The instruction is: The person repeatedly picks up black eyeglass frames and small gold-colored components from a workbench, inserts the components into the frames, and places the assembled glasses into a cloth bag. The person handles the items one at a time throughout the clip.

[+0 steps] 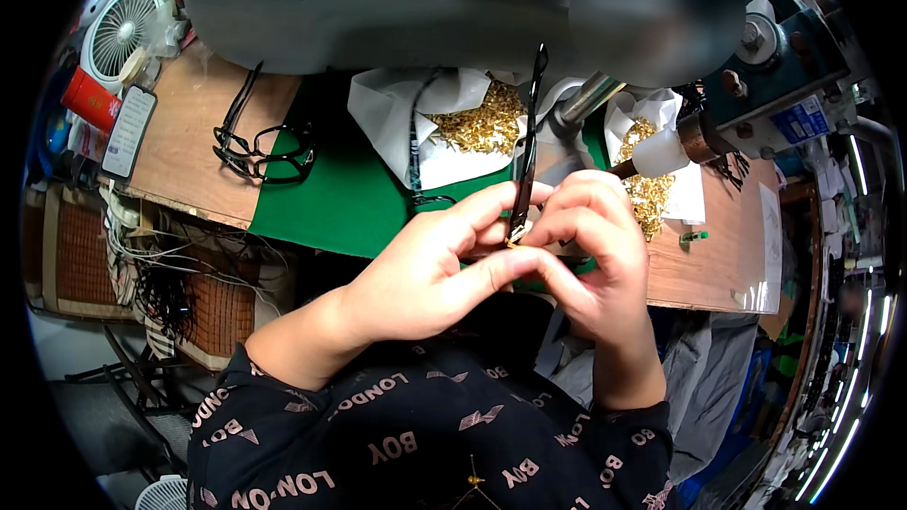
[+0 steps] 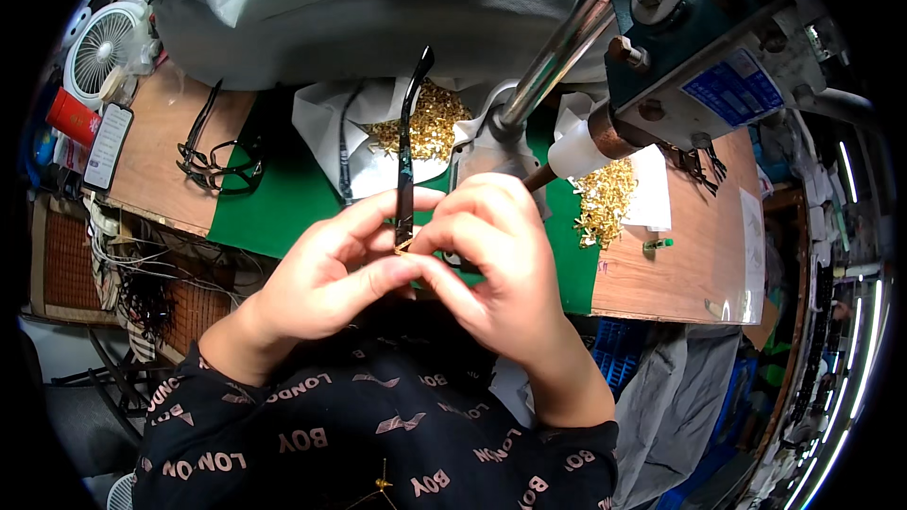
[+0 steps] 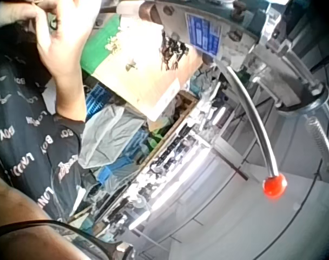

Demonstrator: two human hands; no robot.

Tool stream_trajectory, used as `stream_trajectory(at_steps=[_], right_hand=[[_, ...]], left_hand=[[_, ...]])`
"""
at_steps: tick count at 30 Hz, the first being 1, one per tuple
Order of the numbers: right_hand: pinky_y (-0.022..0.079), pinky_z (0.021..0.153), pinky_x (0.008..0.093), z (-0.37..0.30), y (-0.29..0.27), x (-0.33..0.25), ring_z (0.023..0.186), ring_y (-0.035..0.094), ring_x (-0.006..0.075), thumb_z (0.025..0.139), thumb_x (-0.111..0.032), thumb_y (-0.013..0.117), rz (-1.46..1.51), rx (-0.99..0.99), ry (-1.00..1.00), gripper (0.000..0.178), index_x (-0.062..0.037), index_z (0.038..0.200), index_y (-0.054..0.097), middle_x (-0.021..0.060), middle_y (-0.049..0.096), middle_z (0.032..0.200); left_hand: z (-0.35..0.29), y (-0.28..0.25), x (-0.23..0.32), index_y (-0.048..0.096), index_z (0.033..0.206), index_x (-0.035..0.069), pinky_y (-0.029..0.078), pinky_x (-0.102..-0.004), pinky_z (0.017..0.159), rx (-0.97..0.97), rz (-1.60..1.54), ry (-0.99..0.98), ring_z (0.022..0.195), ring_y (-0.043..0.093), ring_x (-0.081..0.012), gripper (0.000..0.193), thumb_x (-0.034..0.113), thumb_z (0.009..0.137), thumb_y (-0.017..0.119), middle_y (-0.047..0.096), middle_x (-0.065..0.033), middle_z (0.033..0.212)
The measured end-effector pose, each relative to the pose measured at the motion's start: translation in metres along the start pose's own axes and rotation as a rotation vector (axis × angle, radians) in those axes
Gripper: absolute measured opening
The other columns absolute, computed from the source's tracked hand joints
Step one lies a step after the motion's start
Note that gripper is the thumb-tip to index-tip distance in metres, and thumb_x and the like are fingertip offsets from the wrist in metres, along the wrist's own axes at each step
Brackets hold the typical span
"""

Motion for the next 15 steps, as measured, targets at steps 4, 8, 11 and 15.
stream_trajectory(at_steps=[4,8,11,15], right_hand=[[0.04,0.08,0.0323,-0.007,0.007,0.009,0.091,0.052,0.0234,0.067,-0.001,0.071,0.2,0.134,0.15,0.023,-0.0053,0.087,0.06,0.0075,0.056,0.09],[0.041,0.077,0.0268,-0.029,0.008,0.017,0.09,0.051,0.0165,0.073,-0.007,0.068,0.55,0.258,0.374,0.034,-0.0019,0.104,0.056,0.0075,0.055,0.101],[0.042,0.072,0.0245,-0.05,0.007,0.025,0.082,0.053,0.0142,0.082,-0.009,0.061,0.557,0.173,0.381,0.022,0.0003,0.102,0.057,0.0064,0.057,0.096],[0.043,0.068,0.0238,-0.055,-0.014,0.032,0.074,0.055,0.0119,0.094,-0.013,0.048,0.594,0.465,0.455,0.02,0.0028,0.087,0.057,0.005,0.059,0.083]], left_hand=[[0.005,-0.003,-0.002,0.041,0.127,-0.002,0.048,-0.0194,0.06,0.087,0.011,-0.023,0.073,0.064,-0.0128,0.037,0.01,0.093,0.049,0.064,-0.0127,0.098],[0.015,0.002,0.007,0.04,0.125,-0.004,0.046,-0.0186,0.049,0.084,-0.064,0.09,0.061,0.063,-0.0147,0.034,0.01,0.094,0.044,0.062,-0.0225,0.106],[0.035,0.02,0.018,0.037,0.127,-0.005,0.046,-0.0189,0.044,0.085,-0.228,0.036,0.059,0.062,-0.0163,0.037,0.01,0.094,0.044,0.061,-0.0239,0.107],[0.062,0.042,0.011,0.027,0.138,-0.001,0.048,-0.0206,0.062,-0.055,-0.246,0.05,0.073,0.06,-0.0117,0.06,0.0,0.086,0.056,0.06,-0.0142,0.099]])
Point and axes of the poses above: each hand's wrist, its own z-axis towards the middle knuckle, its own y-axis out of the palm, x = y × z, the point moved 1 cm from there along z, towards the middle knuckle
